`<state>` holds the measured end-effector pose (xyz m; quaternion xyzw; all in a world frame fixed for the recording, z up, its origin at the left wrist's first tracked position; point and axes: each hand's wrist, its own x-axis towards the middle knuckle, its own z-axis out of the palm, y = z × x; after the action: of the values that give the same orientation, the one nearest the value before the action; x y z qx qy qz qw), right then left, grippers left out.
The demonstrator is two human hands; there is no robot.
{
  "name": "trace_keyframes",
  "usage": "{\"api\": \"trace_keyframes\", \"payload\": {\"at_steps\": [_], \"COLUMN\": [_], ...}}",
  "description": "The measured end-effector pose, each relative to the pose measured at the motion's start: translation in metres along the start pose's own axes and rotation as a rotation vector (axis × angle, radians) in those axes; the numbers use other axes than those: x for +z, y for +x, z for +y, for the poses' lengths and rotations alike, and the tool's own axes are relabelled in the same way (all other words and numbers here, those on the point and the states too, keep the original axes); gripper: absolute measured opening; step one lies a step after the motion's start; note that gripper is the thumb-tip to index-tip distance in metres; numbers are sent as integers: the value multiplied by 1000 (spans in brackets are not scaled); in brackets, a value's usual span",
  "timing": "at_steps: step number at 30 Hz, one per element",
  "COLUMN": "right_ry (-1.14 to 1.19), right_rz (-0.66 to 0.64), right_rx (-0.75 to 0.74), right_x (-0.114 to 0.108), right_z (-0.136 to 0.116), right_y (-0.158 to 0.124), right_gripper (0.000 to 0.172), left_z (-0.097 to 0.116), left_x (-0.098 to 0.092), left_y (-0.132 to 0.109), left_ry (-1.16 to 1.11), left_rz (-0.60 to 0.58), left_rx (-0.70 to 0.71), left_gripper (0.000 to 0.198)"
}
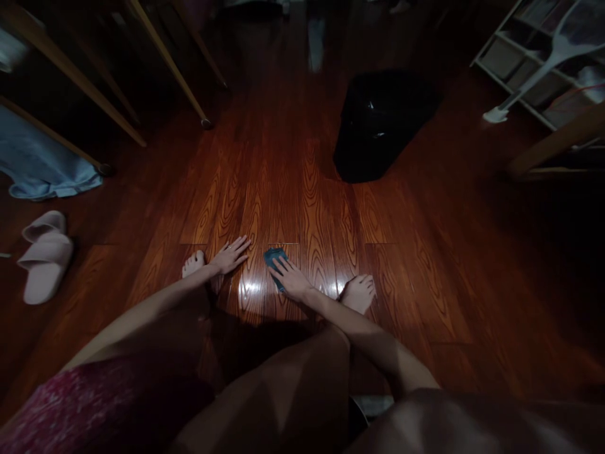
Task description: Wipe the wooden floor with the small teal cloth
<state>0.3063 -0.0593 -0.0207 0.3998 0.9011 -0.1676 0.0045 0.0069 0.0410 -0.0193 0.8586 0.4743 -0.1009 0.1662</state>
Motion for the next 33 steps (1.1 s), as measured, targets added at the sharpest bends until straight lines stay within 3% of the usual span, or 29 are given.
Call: {"api": "trace_keyframes", "payload": {"at_steps": [2,4,11,19,23,27,33], "right_ry": [-10,-13,12,52,26,14,47], "right_rz": [-3,-2,43,-15,34,31,-26], "right_rx": [-84,-70,261,-17,100,211,13], "right_x": [0,-3,-9,-4,-11,-11,-3], "right_z": [-3,-2,12,-1,5,9,-2], "right_y": [3,5,-3,4,3,-1,3], "right_gripper": [79,77,80,79,71,78,78], "left_z": [-1,-2,-1,2,3,3,1], "left_x": [1,2,2,-2,-3,-2,-1], "left_y": [0,0,2,-1,0,1,-1], "left_ry": [1,3,-2,-3,-5,2,8], "left_rz": [12,20,6,1,-19,-17,6], "left_rx": [11,18,9,-3,-17,-12,-4], "left_gripper": [65,64,64,65,65,65,64]}}
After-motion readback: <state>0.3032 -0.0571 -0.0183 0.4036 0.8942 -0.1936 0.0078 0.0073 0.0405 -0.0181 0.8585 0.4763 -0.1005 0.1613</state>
